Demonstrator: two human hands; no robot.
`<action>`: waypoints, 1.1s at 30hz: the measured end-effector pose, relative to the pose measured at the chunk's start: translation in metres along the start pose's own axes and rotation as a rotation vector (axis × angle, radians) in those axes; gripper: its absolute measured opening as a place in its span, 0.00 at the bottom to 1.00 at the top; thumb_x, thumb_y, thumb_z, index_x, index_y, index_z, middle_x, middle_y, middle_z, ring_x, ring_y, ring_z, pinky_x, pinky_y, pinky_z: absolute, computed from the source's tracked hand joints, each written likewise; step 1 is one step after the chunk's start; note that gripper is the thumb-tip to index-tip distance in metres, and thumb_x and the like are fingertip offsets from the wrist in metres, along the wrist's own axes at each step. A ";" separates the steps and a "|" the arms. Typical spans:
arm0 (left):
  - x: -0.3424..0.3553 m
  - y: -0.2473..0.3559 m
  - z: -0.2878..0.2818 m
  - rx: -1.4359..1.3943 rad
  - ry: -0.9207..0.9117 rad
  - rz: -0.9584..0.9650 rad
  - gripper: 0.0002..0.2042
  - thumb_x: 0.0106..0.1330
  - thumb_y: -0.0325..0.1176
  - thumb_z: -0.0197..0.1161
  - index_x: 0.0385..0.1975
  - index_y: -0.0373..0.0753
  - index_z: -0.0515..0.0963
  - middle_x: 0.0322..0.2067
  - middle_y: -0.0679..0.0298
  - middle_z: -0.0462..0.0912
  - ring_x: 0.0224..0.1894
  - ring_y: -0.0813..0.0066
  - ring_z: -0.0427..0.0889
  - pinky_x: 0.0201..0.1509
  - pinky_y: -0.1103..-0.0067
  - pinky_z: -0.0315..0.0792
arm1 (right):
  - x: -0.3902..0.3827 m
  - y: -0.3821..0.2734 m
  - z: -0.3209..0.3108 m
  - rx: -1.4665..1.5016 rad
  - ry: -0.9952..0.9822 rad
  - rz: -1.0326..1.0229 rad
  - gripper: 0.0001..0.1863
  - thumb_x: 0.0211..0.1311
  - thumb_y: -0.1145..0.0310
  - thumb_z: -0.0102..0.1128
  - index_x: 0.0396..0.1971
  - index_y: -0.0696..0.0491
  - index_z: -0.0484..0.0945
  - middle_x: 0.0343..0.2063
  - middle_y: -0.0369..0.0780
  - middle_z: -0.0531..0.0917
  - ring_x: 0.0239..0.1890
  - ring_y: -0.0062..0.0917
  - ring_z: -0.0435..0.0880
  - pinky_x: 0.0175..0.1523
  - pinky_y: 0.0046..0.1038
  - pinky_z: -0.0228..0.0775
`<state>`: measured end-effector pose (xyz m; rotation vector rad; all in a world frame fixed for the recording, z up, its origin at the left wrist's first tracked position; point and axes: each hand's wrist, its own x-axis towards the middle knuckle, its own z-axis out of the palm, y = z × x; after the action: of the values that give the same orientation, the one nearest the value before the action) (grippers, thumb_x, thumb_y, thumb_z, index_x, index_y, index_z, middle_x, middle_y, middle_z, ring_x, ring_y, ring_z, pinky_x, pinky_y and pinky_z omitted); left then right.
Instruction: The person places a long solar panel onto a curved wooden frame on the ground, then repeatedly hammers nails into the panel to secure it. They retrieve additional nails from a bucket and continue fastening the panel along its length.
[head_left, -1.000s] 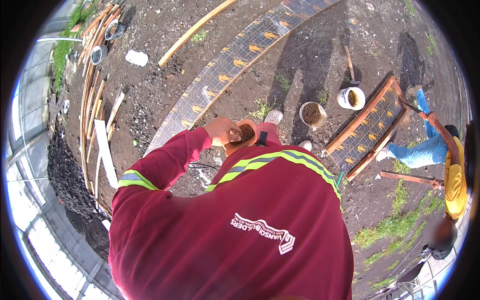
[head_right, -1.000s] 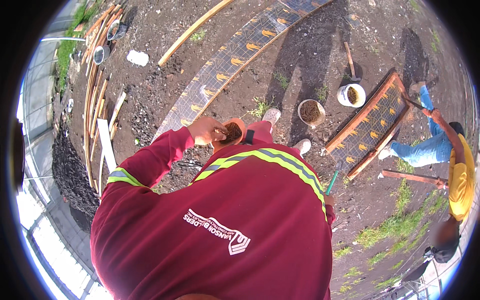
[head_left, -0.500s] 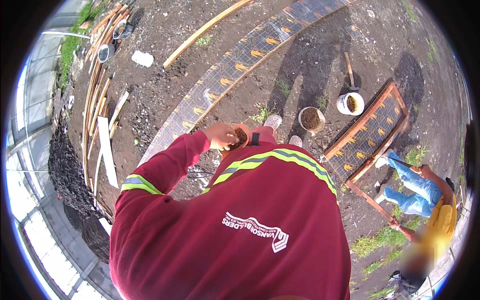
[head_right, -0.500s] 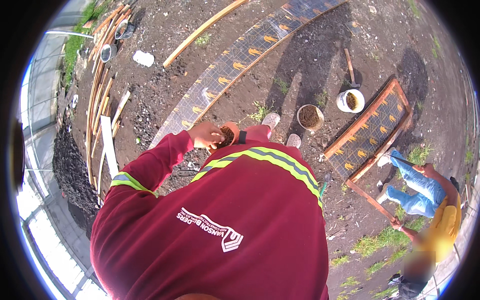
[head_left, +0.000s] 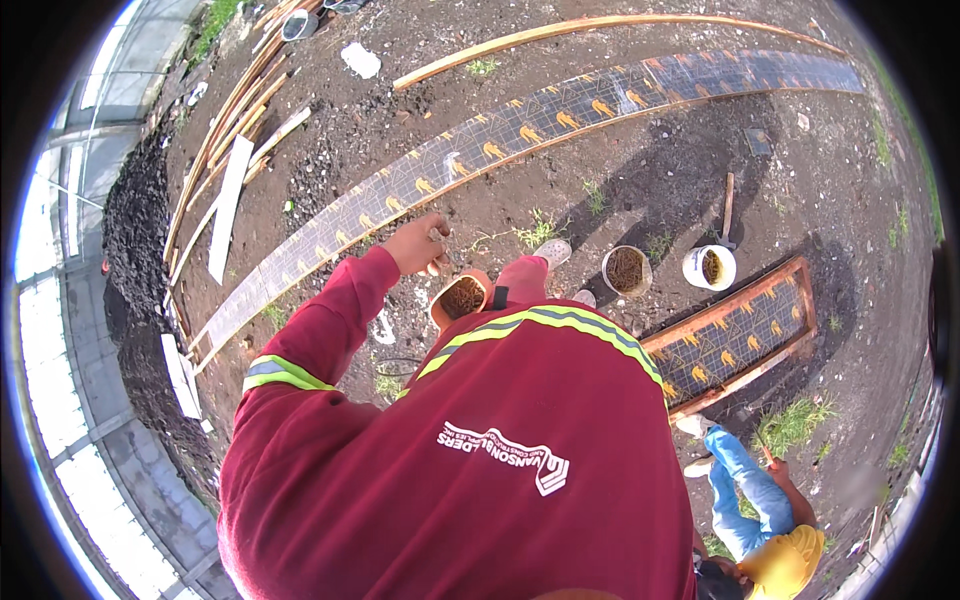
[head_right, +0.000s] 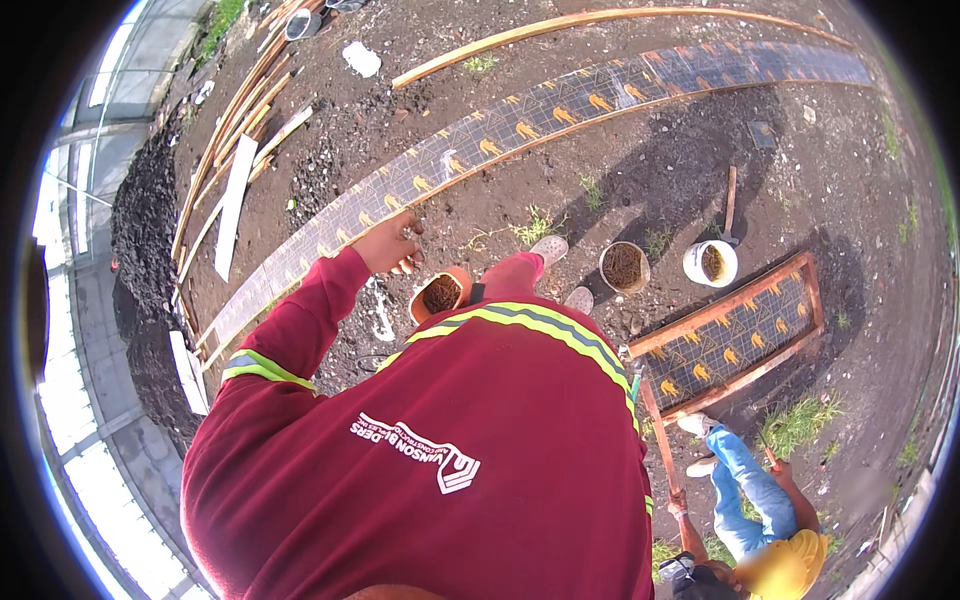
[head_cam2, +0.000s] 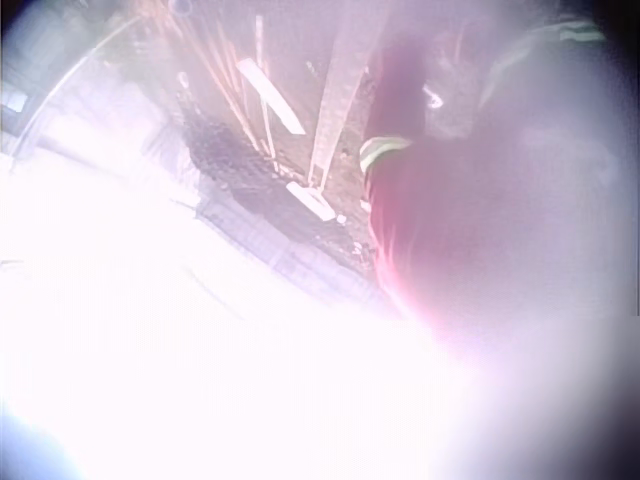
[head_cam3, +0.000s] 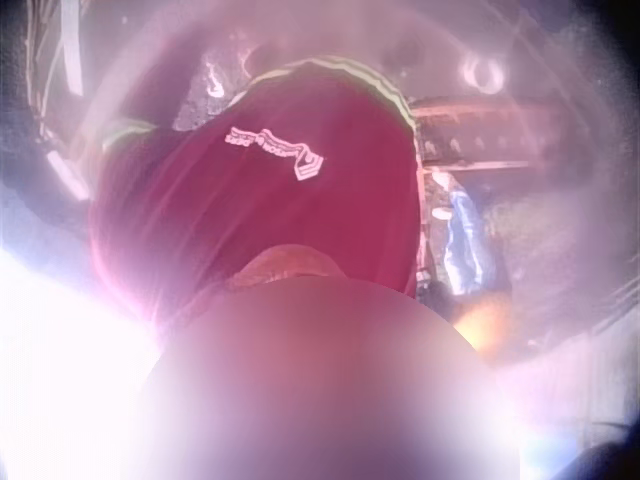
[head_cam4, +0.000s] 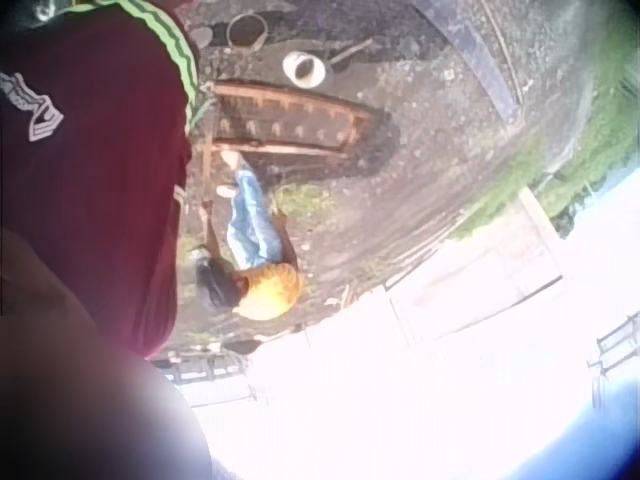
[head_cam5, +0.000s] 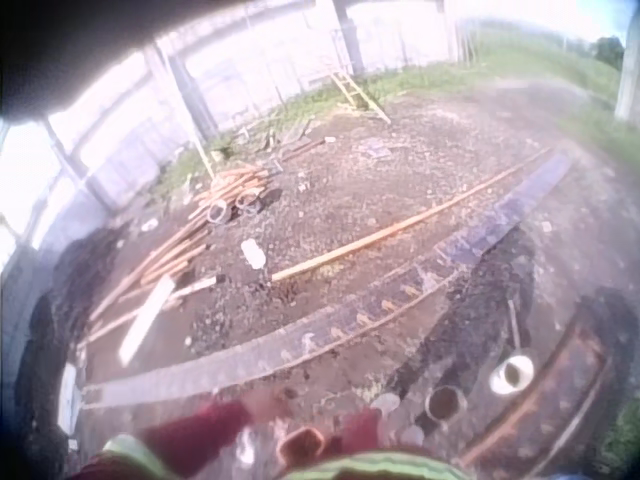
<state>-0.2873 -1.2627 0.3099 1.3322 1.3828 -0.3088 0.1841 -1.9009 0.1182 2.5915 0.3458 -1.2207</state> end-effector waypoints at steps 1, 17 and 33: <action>-0.008 -0.010 0.002 -0.094 0.070 -0.009 0.09 0.59 0.26 0.49 0.40 0.37 0.66 0.27 0.59 0.79 0.21 0.77 0.78 0.20 0.82 0.71 | 0.018 0.019 -0.016 -0.063 0.009 -0.036 0.21 0.50 0.54 0.53 0.43 0.48 0.75 0.28 0.51 0.79 0.34 0.37 0.80 0.36 0.33 0.71; -0.122 -0.269 0.075 -0.953 0.495 -0.236 0.15 0.57 0.27 0.57 0.45 0.35 0.71 0.35 0.63 0.80 0.30 0.76 0.82 0.23 0.83 0.72 | 0.125 -0.283 -0.118 -0.474 -0.014 -0.466 0.22 0.50 0.54 0.54 0.42 0.51 0.76 0.30 0.51 0.79 0.37 0.37 0.79 0.38 0.33 0.70; -0.147 -0.474 0.159 -0.958 0.837 -0.670 0.12 0.55 0.37 0.59 0.38 0.42 0.79 0.28 0.64 0.81 0.30 0.75 0.80 0.31 0.78 0.73 | 0.003 -0.640 -0.014 -0.954 -0.026 -0.693 0.22 0.51 0.51 0.51 0.41 0.50 0.77 0.36 0.51 0.78 0.44 0.39 0.77 0.43 0.35 0.68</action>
<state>-0.6314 -1.6191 0.1475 0.1230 2.2423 0.5121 -0.0078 -1.2946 0.0426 1.6384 1.4799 -0.8919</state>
